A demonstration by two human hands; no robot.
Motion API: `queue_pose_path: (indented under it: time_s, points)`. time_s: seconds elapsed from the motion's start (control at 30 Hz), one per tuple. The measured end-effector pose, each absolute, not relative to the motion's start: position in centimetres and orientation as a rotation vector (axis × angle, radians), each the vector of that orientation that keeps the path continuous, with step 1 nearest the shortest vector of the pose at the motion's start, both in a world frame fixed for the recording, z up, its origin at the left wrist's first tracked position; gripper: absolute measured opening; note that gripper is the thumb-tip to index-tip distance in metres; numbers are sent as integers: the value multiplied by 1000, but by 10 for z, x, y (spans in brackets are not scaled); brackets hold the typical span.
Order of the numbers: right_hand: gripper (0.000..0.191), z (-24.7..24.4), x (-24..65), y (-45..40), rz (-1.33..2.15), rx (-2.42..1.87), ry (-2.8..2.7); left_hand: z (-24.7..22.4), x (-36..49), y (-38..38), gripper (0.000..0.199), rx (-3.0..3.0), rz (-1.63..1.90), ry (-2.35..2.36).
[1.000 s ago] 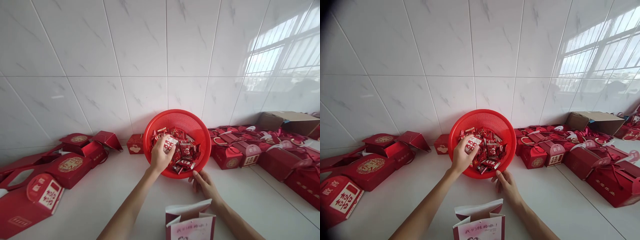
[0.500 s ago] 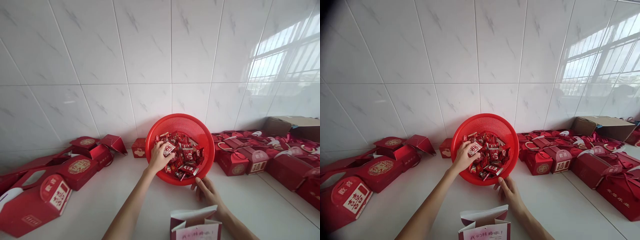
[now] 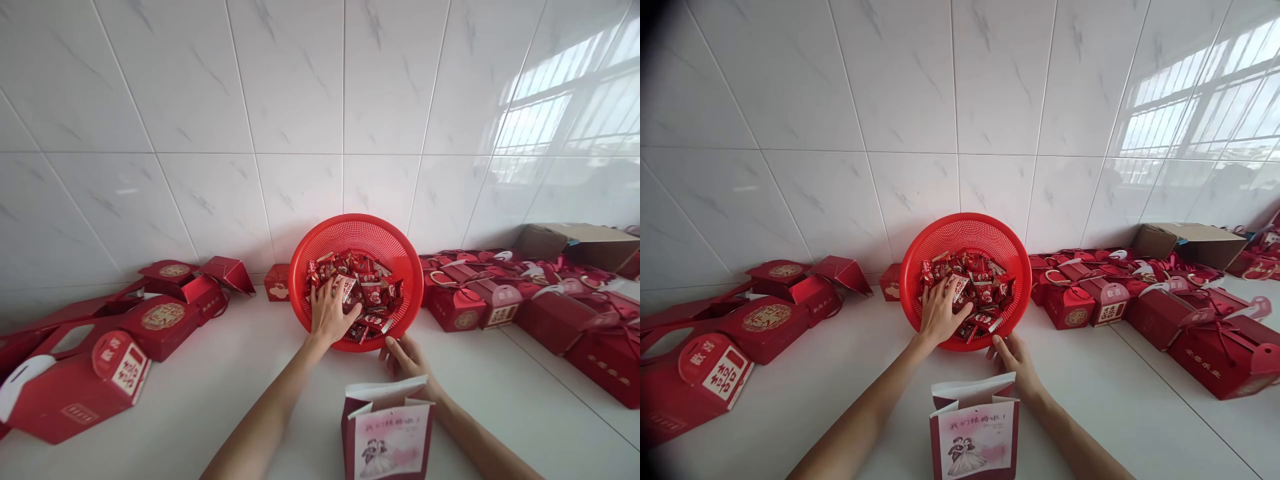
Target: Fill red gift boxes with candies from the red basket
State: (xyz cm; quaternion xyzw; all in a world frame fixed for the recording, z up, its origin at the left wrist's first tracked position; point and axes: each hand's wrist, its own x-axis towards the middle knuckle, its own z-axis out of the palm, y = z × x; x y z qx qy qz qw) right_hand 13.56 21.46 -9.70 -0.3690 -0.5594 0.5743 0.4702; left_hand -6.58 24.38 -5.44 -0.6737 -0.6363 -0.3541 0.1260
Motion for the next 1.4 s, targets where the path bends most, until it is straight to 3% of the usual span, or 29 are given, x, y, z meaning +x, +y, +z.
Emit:
queue_pose_path:
  time_s: [0.53,1.4]
  points:
    - [62,-105,137,224,1411,-887,-1343,-61,-61,246,52,-1874,-1009,-1845]
    - [56,-102,142,221,1405,-884,-1395,-54,-57,242,57,-1882,-881,-1950]
